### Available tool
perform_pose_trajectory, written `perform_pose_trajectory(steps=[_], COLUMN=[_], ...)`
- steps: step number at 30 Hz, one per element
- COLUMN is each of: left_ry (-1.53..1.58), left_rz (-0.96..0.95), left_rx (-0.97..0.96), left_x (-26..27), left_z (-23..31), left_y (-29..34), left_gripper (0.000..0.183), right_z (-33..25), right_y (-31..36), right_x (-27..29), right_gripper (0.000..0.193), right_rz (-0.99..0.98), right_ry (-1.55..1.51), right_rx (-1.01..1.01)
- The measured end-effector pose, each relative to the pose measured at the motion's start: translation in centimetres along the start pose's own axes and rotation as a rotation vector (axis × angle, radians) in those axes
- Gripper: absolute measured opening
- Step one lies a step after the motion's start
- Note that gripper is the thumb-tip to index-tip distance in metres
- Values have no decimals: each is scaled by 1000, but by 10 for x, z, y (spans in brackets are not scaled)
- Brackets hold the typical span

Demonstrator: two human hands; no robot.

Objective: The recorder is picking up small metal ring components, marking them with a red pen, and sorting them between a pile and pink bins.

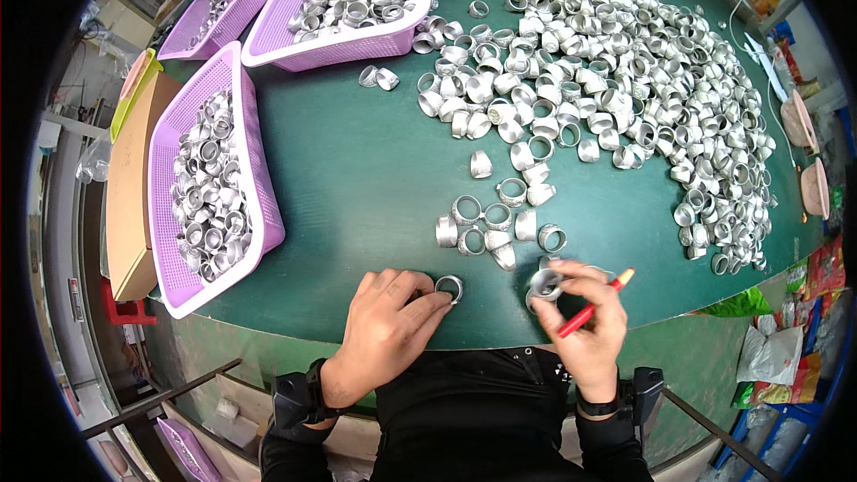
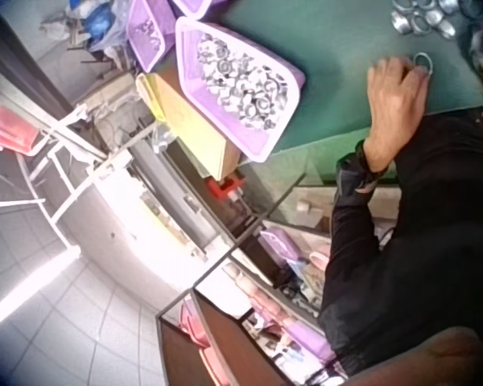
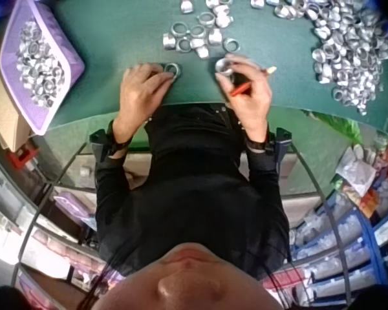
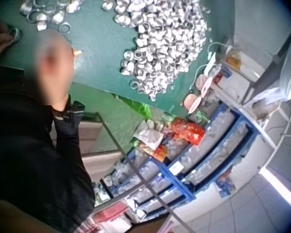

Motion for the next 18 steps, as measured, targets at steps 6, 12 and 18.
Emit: perform_pose_trajectory(steps=[6, 12, 18], left_ry=[14, -61, 93], left_rz=[-42, -49, -60], left_rx=[33, 161, 143], left_x=[-1, -5, -9], left_z=[-1, -5, -5], left_y=[2, -1, -3], left_gripper=[25, 38, 29], right_z=[25, 23, 24], right_y=[19, 19, 21], right_x=[40, 44, 47], right_gripper=[30, 28, 30], right_rz=[59, -98, -45], right_ry=[195, 385, 315], right_rx=[-86, -134, -132])
Point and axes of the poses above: each hand's wrist, its own y-axis away from the middle knuckle, its own x-axis out of the back of the hand, z = x × y, the point moved 6 cm from there along -y, towards the middle knuckle, and after that the axes turned 10 degrees about x, right-handed, at the moved point
